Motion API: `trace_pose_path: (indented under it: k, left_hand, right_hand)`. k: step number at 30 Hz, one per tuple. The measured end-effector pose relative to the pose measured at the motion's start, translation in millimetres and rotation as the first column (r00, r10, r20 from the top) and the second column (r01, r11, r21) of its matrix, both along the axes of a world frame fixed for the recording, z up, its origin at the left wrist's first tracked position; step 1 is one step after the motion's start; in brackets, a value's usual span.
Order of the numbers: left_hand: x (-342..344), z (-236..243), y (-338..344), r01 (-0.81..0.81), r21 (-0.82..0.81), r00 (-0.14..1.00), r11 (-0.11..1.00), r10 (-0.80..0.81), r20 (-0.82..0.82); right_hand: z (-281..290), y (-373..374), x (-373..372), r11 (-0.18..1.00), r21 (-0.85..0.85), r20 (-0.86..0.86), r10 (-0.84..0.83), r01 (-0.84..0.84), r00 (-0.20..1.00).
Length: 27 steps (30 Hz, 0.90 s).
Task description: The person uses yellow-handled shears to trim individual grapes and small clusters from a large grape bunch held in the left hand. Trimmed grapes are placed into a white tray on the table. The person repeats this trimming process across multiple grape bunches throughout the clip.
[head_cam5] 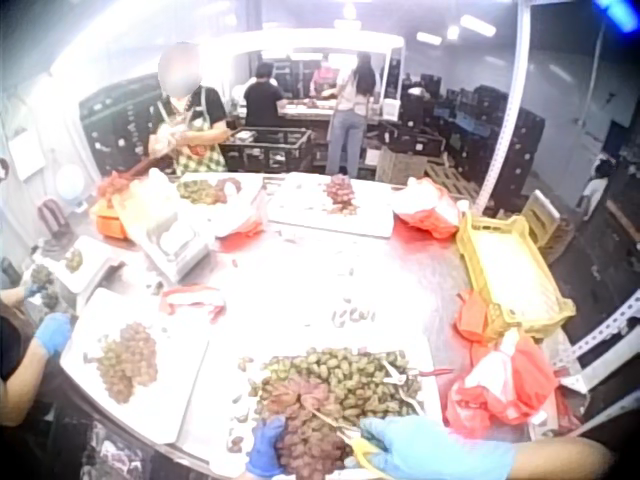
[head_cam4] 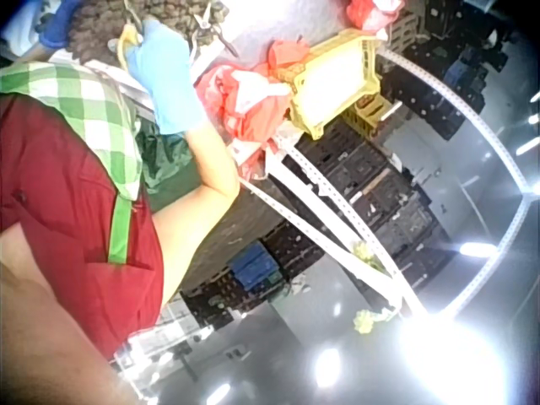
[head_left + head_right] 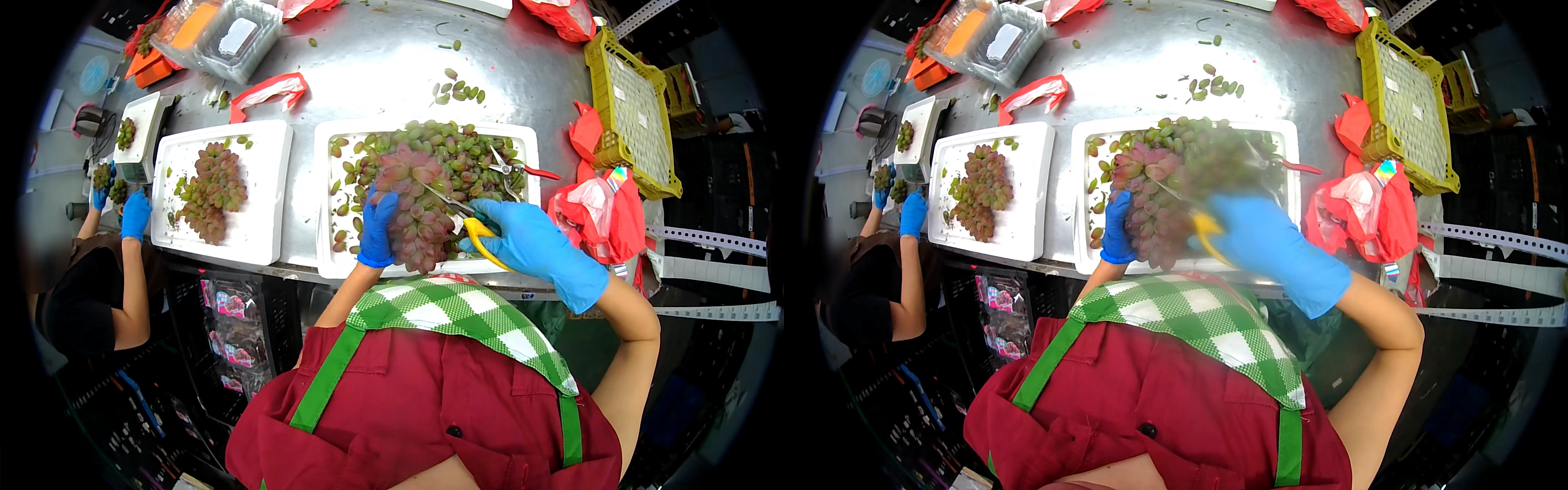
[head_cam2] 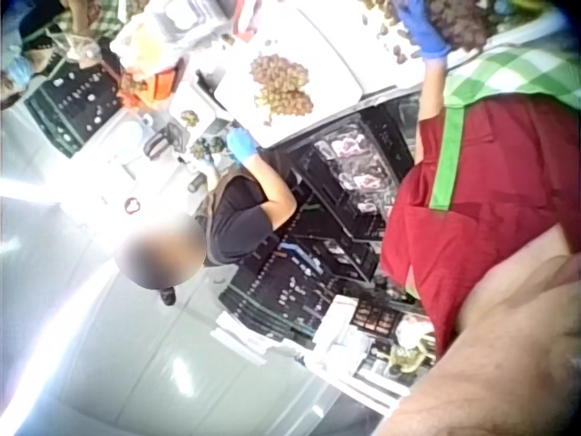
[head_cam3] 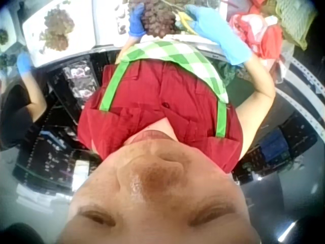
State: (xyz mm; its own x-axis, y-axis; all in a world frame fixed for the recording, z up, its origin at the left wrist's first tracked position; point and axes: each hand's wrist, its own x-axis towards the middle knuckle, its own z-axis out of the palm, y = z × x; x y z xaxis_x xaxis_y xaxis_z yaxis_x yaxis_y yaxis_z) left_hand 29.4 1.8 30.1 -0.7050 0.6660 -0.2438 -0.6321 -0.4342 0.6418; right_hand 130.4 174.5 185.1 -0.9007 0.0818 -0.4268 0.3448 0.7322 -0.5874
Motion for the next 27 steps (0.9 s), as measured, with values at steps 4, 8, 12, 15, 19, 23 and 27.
trace_pose_path:
  k: [4, 8, 12, 15, 19, 23, 27]
  left_hand:
    - [1.6, -1.7, 0.4, 0.015, 0.025, 0.999, 1.0, -0.016, 0.037]
    - [2.6, -5.5, -1.5, 0.027, 0.02, 0.999, 0.999, -0.028, 0.044]
    - [3.4, -7.1, -2.2, 0.039, 0.066, 0.999, 0.997, -0.04, 0.019]
    - [3.8, -13.8, -3.2, 0.056, 0.055, 0.998, 0.997, -0.057, 0.01]
    - [5.6, -33.4, -4.4, 0.065, -0.083, 0.996, 0.994, -0.07, -0.057]
    - [6.8, -26.3, -3.2, 0.126, -0.007, 0.987, 0.992, -0.124, 0.1]
    - [11.2, -39.3, -4.1, 0.091, -0.016, 0.991, 0.996, -0.089, 0.1]
  right_hand:
    - [-10.0, -2.4, 3.6, 0.976, 0.218, -0.197, 0.047, -0.003, 0.979]
    - [-16.7, -2.1, 4.7, 0.953, 0.302, -0.278, 0.092, -0.004, 0.956]
    - [-14.8, -1.8, 1.5, 0.956, 0.292, -0.222, 0.095, -0.026, 0.971]
    - [-11.6, 0.0, -1.1, 0.954, 0.298, -0.188, 0.1, -0.04, 0.977]
    - [-12.0, 5.3, -1.2, 0.953, 0.301, -0.2, 0.087, -0.023, 0.976]
    - [0.3, 11.2, -5.5, 0.974, 0.204, -0.338, -0.024, 0.098, 0.941]
    - [12.1, 11.9, -0.8, 0.989, 0.125, -0.055, -0.067, 0.074, 0.996]
